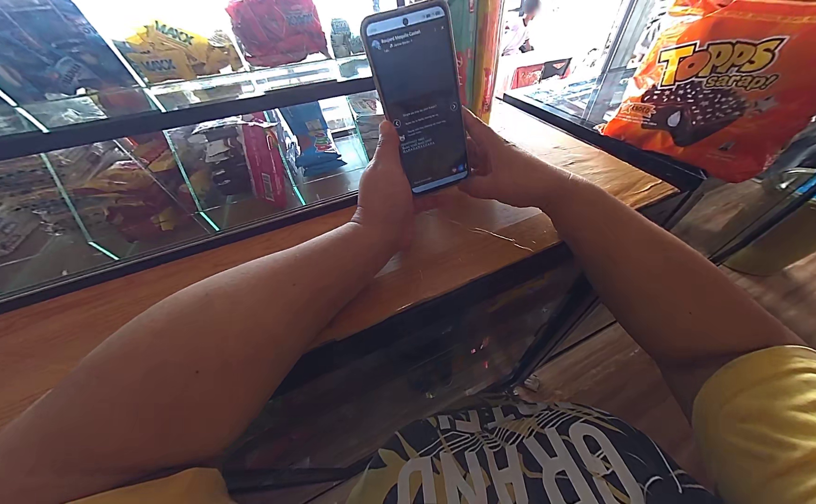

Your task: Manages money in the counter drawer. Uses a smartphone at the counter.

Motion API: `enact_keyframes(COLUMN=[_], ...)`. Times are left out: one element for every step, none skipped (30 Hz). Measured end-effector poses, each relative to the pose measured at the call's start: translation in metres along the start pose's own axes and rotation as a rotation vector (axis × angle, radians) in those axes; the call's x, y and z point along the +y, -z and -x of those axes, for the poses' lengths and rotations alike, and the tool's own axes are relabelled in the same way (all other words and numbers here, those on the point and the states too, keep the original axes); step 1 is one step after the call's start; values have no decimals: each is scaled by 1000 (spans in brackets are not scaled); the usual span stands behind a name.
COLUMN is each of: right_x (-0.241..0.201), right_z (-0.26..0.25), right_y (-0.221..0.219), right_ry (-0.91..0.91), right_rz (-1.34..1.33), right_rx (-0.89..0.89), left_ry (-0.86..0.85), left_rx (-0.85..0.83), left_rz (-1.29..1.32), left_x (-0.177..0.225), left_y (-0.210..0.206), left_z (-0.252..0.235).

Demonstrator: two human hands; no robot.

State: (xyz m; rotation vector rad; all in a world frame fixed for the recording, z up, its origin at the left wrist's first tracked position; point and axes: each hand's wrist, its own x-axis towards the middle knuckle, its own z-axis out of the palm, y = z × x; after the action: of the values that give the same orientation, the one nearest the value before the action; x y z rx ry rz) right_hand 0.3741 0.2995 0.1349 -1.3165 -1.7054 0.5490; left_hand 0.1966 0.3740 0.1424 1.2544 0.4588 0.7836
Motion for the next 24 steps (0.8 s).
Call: enact_keyframes(right_x=[0, -1, -1, 0, 1, 2, 3, 2, 1, -2, -4, -4, -3, -3, -4, -4, -4, -3, -1, 0, 0, 1, 0, 0], right_z=[0, 1, 1, 1, 1, 0, 0, 1, 2, 4, 5, 5, 5, 4, 4, 3, 3, 3, 3, 3, 2, 2, 2, 2], right_y=[0, 0, -1, -1, 0, 0, 0, -1, -1, -2, -3, -3, -3, -3, -3, -3, -3, -3, -2, -2, -1, -1, -1, -1], right_ry=[-8, -12, -10, -10, -12, -11, -9, -5, -8, -17, -21, -20, -13, -19, -32, -40, -38, -30, -23, -19, -21, -28, -37, -44], right_rz=[6, 11, 17, 19, 17, 13, 5, 2, 9, 25, 36, 46, 60, 75, 97, 111, 111, 93, 68, 49, 39, 38, 48, 61], right_rx=[5, 10, 13, 13, 7, 8, 8, 7, 12, 19, 24, 29, 31, 32, 33, 32, 29, 29, 27, 23, 19, 17, 17, 21], left_ry=[3, 5, 9, 13, 15, 19, 19, 19, 17, 12, 10, 12, 13, 10, 8, 9, 11, 15, 16, 16, 20, 25, 27, 30], left_rx=[-1, -4, -6, -7, -7, -5, -2, -1, -6, -14, -17, -18, -20, -22, -23, -24, -21, -19, -15, -16, -21, -22, -18, -21], left_rz=[-1, -5, -3, -3, 1, 5, 8, 7, 7, 6, 8, 10, 12, 12, 11, 10, 9, 10, 7, 4, 1, 1, 3, 4], left_x=[0, 0, 0, -1, -1, 0, 0, 0, 0, 0, 0, 0, 0, -1, -1, -1, -1, -1, -1, 0, 0, 1, 1, 1], left_y=[0, 0, 0, 0, 0, 0, -1, -1, -1, -1, -1, 0, 0, 0, 0, 0, 0, 0, -1, -1, -1, -1, -1, -1], left_z=[0, -1, -1, -1, -1, -1, 0, 0, 0, 0, 0, 0, 1, 0, 0, 0, 0, 0, 0, 0, 1, 1, 1, 1])
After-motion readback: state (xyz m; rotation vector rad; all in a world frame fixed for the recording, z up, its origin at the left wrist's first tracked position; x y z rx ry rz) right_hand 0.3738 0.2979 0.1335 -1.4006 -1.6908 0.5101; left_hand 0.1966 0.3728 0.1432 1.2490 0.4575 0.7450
